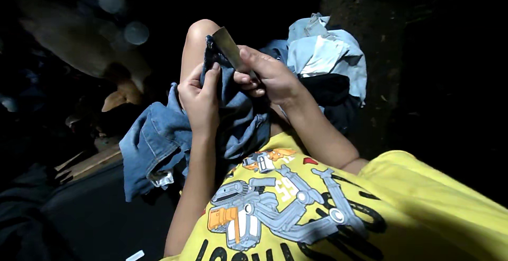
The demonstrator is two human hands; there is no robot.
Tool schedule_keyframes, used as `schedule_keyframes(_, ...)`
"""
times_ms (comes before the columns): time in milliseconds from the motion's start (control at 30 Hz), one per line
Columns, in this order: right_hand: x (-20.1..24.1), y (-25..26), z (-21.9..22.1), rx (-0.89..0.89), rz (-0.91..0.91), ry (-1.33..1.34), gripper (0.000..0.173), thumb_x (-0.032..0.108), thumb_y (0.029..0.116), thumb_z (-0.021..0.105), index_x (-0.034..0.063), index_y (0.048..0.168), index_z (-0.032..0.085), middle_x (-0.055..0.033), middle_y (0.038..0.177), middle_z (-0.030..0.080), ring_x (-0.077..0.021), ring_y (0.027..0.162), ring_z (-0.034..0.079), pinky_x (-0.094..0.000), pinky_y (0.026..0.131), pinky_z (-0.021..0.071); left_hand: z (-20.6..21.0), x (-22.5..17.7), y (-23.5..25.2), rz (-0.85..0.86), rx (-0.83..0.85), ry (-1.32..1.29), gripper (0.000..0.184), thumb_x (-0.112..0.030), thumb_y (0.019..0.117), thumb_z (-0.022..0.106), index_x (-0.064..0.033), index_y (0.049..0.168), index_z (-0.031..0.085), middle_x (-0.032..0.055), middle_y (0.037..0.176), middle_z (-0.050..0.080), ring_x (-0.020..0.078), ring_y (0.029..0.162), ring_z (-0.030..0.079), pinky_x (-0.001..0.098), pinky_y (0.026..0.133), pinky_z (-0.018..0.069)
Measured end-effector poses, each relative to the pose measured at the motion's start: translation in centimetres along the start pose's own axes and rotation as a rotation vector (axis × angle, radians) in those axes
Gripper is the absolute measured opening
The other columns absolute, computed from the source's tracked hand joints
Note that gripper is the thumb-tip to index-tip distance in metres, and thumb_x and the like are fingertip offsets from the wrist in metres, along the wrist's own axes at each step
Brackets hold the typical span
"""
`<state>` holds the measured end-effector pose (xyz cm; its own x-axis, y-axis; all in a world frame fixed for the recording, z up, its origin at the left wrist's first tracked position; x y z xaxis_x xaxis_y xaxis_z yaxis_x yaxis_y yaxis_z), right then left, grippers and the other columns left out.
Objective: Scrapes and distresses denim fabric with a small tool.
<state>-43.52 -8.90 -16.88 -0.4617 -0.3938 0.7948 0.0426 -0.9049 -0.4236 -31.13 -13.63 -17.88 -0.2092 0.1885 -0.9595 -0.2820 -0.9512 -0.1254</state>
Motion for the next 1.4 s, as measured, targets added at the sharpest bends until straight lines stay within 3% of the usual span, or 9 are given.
schedule_keyframes(167,1.3,-0.6,0.0,-0.044,-0.192,-0.219,0.031,0.021,0.1106,0.038,0.0065,0.129,0.059,0.0082,0.072,0.054,0.0025,0.053,0.043,-0.0129,0.045,0.0341,0.2,-0.4,0.0,-0.026,-0.002,-0.028,0.005,-0.005,0.0917,0.070,-0.0088,0.090,0.071,-0.0070,0.078,0.072,0.0019,0.072,0.069,0.0221,0.071,0.0599)
schedule_keyframes(333,2.0,-2.8,0.4,-0.214,-0.600,-0.925,0.041,0.021,0.1080,0.047,-0.0002,0.141,0.059,-0.0104,0.132,0.067,-0.0072,0.104,0.066,-0.0279,0.088,0.0550,0.3,-0.3,0.0,-0.073,-0.006,-0.070,0.009,-0.001,0.0925,0.067,-0.0092,0.091,0.070,-0.0068,0.078,0.072,0.0018,0.072,0.069,0.0214,0.071,0.0599)
schedule_keyframes(467,0.7,-3.4,-0.1,-0.353,-0.636,-1.172,0.043,0.030,0.1066,0.051,0.0089,0.143,0.060,-0.0112,0.097,0.070,-0.0208,0.078,0.066,-0.0424,0.066,0.0544,0.2,-0.3,-0.1,-0.069,-0.029,-0.077,0.014,-0.001,0.0944,0.063,-0.0112,0.087,0.068,-0.0077,0.074,0.070,0.0012,0.068,0.068,0.0210,0.067,0.0590)
schedule_keyframes(800,0.6,-2.9,0.3,-0.423,-0.717,-1.213,0.045,0.032,0.1060,0.053,0.0066,0.143,0.060,-0.0139,0.108,0.073,-0.0238,0.085,0.068,-0.0411,0.072,0.0553,0.4,-0.3,-0.9,-0.038,-0.020,-0.067,0.014,0.001,0.0934,0.063,-0.0120,0.089,0.068,-0.0090,0.077,0.071,-0.0001,0.072,0.068,0.0207,0.070,0.0594)
schedule_keyframes(1000,0.2,-2.9,-0.1,-0.447,-0.707,-1.178,0.038,0.028,0.1061,0.053,0.0089,0.137,0.066,-0.0125,0.096,0.071,-0.0215,0.076,0.065,-0.0390,0.067,0.0533,0.8,0.1,-0.9,0.054,0.051,0.091,0.009,-0.002,0.0923,0.064,-0.0094,0.089,0.068,-0.0106,0.079,0.067,-0.0034,0.073,0.064,0.0178,0.070,0.0560)
schedule_keyframes(1133,0.4,-1.9,-0.3,-0.303,-0.586,-0.782,0.034,0.016,0.1051,0.054,0.0020,0.134,0.066,-0.0104,0.126,0.070,-0.0118,0.111,0.067,-0.0325,0.096,0.0546,0.6,0.3,-0.6,0.043,0.046,0.129,0.007,-0.004,0.0946,0.065,-0.0083,0.089,0.068,-0.0101,0.077,0.067,-0.0034,0.071,0.064,0.0181,0.070,0.0560)
schedule_keyframes(1167,0.3,-1.7,-0.5,-0.229,-0.500,-0.572,0.033,0.011,0.1054,0.051,-0.0012,0.134,0.063,-0.0051,0.127,0.069,-0.0031,0.109,0.065,-0.0229,0.095,0.0529,0.5,0.3,-0.6,0.026,0.049,0.114,0.007,-0.005,0.0954,0.065,-0.0076,0.090,0.069,-0.0093,0.078,0.068,-0.0025,0.072,0.065,0.0189,0.070,0.0569)
schedule_keyframes(1267,-0.5,-1.4,-1.1,-0.118,-0.157,-0.091,0.031,0.015,0.1086,0.042,0.0071,0.131,0.062,0.0098,0.074,0.055,0.0037,0.053,0.043,-0.0122,0.045,0.0340,0.5,0.3,-0.6,-0.020,0.069,0.061,0.009,-0.004,0.0956,0.064,-0.0088,0.090,0.069,-0.0094,0.077,0.070,-0.0012,0.072,0.067,0.0201,0.071,0.0580)
schedule_keyframes(1400,-1.3,-1.2,-1.3,0.081,0.053,0.094,0.027,0.025,0.1113,0.034,0.0158,0.128,0.053,0.0077,0.062,0.046,-0.0003,0.045,0.039,-0.0140,0.039,0.0315,0.4,0.0,-0.7,-0.040,0.075,0.037,0.010,-0.004,0.0952,0.064,-0.0097,0.090,0.070,-0.0093,0.078,0.071,-0.0007,0.073,0.067,0.0206,0.072,0.0585)
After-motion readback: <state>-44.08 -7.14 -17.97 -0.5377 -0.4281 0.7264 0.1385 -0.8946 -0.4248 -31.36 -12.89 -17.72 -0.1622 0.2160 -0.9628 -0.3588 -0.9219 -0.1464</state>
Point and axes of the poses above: each hand's wrist, its own y-axis towards the middle knuckle, its own z-axis out of the palm, x = y × z, the point moved 7 cm from there along y, towards the middle knuckle
